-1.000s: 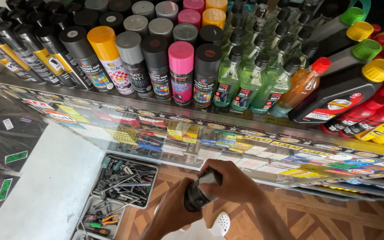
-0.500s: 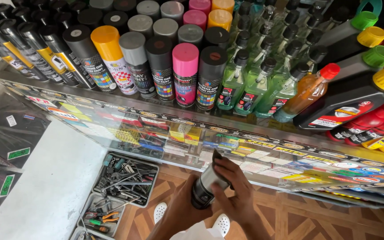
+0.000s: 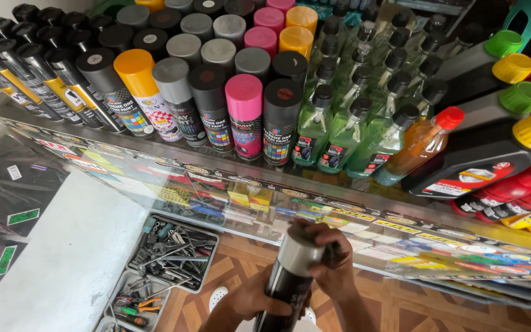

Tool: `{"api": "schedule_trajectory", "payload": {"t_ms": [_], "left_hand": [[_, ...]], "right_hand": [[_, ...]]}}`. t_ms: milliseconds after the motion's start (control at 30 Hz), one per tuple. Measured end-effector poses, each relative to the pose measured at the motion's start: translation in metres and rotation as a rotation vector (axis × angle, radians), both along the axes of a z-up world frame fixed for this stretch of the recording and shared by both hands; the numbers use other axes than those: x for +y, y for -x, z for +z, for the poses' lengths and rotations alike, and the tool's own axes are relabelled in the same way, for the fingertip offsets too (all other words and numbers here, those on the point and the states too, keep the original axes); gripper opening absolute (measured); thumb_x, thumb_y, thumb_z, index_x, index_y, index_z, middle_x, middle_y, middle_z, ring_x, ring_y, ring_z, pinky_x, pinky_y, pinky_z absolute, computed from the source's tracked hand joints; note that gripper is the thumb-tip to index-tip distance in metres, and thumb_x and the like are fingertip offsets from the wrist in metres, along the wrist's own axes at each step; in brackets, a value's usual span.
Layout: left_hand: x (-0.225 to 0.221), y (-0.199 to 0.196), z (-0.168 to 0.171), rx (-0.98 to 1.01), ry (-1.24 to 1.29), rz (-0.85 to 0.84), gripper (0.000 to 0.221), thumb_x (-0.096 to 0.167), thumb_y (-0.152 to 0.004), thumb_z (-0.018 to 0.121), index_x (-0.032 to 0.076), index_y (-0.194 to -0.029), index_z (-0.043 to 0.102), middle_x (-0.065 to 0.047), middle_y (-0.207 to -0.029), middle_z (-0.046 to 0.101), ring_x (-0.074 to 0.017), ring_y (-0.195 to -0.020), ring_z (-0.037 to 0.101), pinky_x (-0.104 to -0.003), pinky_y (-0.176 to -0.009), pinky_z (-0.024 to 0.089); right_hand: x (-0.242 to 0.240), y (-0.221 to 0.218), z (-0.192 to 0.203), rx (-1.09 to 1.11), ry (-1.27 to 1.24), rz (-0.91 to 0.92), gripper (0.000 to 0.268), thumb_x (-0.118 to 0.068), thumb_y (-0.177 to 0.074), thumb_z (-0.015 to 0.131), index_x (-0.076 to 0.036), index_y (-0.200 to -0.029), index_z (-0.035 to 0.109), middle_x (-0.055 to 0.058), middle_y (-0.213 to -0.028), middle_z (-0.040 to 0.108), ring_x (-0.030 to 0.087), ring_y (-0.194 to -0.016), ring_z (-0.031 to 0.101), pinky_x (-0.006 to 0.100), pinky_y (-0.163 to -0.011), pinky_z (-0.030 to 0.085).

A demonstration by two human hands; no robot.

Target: Cleaning and organizing various spray paint cans by wiping them with a cloth and shaking them.

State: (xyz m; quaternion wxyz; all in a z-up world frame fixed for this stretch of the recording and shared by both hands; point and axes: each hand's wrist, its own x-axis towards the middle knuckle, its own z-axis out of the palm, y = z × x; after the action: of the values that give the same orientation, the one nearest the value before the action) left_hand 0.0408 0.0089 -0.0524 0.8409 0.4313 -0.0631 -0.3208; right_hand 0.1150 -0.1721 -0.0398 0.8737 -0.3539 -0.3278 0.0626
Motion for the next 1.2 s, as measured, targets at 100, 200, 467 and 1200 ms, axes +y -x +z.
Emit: {"api": "schedule_trajectory", "payload": {"t_ms": [100,200,467,1200], "left_hand": [[-0.016,-0.012,-0.013,0.09,0.029,0.125,0.08,0.009,-0.068,0.078,-0.004,-0.14,0.046,-0.022,-0.116,0.068,-0.0317,-0.096,0.068,-0.042,-0.087,0.057],[-0.027,-0.026,-0.018,0.11,-0.219,0.358,0.07,0.005,-0.071,0.083,-0.004,-0.134,0.055,-0.018,-0.113,0.072,-0.0265,-0.095,0.071,-0.039,-0.089,0.06],[-0.051,-0.044,-0.001,0.098,-0.012,0.785,0.069,0.008,-0.074,0.076,-0.002,-0.136,0.049,-0.023,-0.113,0.063,-0.034,-0.101,0.062,-0.05,-0.091,0.053],[-0.135,-0.035,0.026,-0.356,-0.756,0.959,0.074,0.014,-0.062,0.09,0.006,-0.126,0.055,-0.009,-0.104,0.074,-0.0191,-0.089,0.077,-0.031,-0.077,0.066]], "right_hand": [[-0.005,0.001,0.002,0.099,0.362,-0.321,0.052,-0.025,-0.088,0.08,-0.002,-0.13,0.06,0.016,-0.142,0.06,0.033,-0.133,0.058,0.044,-0.109,0.045],[-0.007,0.014,0.012,0.134,0.54,-0.233,0.069,-0.012,-0.094,0.043,-0.001,-0.16,0.027,0.018,-0.165,0.038,0.031,-0.15,0.037,0.041,-0.12,0.026],[-0.044,0.052,-0.056,-0.034,0.858,-0.22,0.097,-0.033,-0.08,0.074,-0.001,-0.157,0.024,0.024,-0.157,0.045,0.041,-0.145,0.051,0.052,-0.114,0.043],[-0.103,0.023,-0.099,0.797,0.105,0.254,0.067,0.017,-0.077,0.07,0.011,-0.14,0.047,0.03,-0.134,0.064,0.044,-0.125,0.065,0.048,-0.105,0.057]]}}
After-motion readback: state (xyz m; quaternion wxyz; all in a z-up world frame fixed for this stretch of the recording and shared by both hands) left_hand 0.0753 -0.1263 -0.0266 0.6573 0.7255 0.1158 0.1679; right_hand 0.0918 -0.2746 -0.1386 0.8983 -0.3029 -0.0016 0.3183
